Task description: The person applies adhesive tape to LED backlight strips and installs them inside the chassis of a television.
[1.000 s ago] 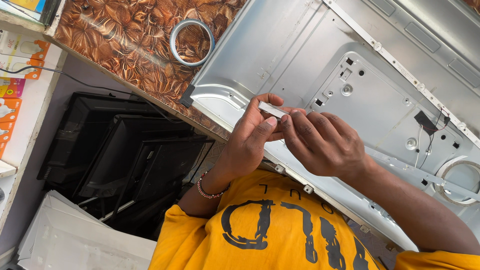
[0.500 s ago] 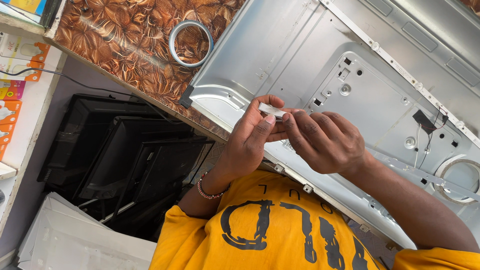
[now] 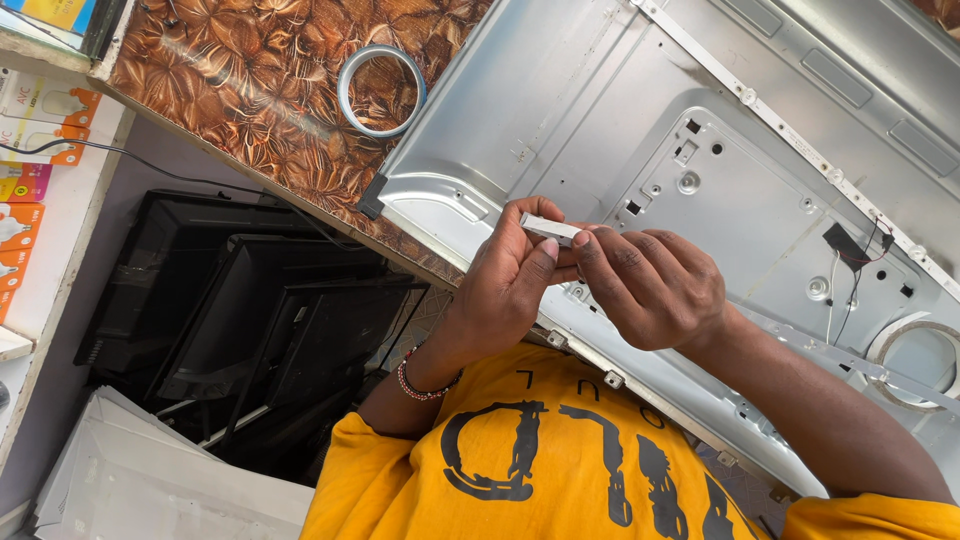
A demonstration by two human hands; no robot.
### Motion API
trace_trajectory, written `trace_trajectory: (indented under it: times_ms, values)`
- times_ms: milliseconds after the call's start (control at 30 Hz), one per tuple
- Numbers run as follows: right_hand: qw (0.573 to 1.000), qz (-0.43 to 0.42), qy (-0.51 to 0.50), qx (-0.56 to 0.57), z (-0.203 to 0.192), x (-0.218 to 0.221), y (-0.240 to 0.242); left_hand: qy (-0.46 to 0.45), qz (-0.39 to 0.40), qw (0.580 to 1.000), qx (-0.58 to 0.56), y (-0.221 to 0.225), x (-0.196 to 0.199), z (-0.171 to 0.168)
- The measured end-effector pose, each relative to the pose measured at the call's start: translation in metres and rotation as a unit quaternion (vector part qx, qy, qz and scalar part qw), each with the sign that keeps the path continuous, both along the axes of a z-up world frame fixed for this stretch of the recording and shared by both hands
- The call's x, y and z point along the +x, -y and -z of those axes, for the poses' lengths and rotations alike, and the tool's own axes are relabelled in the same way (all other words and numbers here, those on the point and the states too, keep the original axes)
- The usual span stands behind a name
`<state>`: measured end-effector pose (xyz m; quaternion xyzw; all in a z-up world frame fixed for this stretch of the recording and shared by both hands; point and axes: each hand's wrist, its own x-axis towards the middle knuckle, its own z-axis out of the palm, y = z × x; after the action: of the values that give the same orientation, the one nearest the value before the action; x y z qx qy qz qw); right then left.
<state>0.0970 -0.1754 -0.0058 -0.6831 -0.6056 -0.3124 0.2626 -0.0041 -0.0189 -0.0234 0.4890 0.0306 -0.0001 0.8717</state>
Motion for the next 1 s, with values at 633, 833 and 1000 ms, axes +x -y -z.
trace_trajectory:
  times_ms: [633, 833, 1000]
  values:
    - [0.999, -0.004, 0.047, -0.012, -0.014, 0.004, -0.004, 0.005, 0.003, 1.0, -0.014, -0.001, 0.002, -0.008]
    - [0.999, 0.002, 0.034, -0.021, -0.019, 0.003, -0.005, 0.002, 0.002, 1.0, -0.008, -0.002, 0.003, -0.01]
    - [0.999, 0.004, 0.036, -0.02, -0.019, 0.002, -0.005, -0.002, -0.002, 1.0, -0.008, -0.002, 0.003, -0.01]
